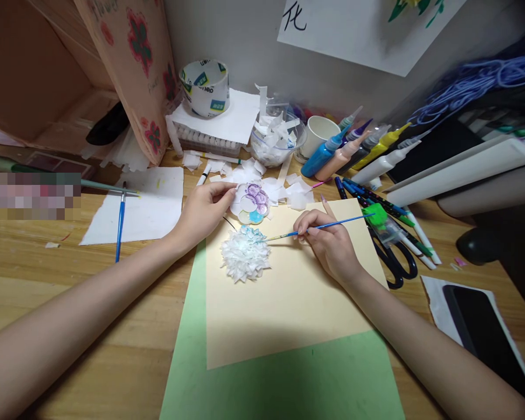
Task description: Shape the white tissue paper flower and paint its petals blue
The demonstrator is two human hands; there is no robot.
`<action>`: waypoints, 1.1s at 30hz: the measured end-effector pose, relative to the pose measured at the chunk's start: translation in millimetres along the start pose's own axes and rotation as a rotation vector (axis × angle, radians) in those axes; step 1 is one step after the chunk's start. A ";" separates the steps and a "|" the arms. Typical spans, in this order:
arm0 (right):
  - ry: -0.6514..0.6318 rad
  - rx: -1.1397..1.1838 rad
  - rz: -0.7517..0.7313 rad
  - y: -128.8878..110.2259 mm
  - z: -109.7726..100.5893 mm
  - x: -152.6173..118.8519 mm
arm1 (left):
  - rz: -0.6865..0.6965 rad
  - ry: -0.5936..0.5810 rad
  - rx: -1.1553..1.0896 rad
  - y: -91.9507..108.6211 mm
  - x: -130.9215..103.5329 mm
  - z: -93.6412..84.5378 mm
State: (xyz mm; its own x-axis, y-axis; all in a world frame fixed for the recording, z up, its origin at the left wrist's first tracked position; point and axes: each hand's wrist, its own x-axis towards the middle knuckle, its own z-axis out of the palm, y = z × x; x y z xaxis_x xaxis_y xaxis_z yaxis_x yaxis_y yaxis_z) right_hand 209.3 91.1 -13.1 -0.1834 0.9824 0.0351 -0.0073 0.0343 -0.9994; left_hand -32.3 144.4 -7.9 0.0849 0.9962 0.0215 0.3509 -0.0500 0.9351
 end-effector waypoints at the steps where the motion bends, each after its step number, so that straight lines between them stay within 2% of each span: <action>1: 0.002 0.001 -0.001 -0.2 0.1 0.0 | 0.001 -0.001 -0.001 0.0 0.1 0.0; 33: -0.040 0.057 0.013 -1.4 0.2 1.3 | 0.003 -0.006 0.037 1.5 -0.1 -0.8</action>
State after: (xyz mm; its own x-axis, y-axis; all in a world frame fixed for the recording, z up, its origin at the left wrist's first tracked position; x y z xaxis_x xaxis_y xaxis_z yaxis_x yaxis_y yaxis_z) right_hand 208.8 92.3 -11.7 -0.2227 0.9746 0.0235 -0.0607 0.0102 -0.9981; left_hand -32.5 144.3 -6.2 0.0915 0.9956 0.0221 0.3847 -0.0558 0.9214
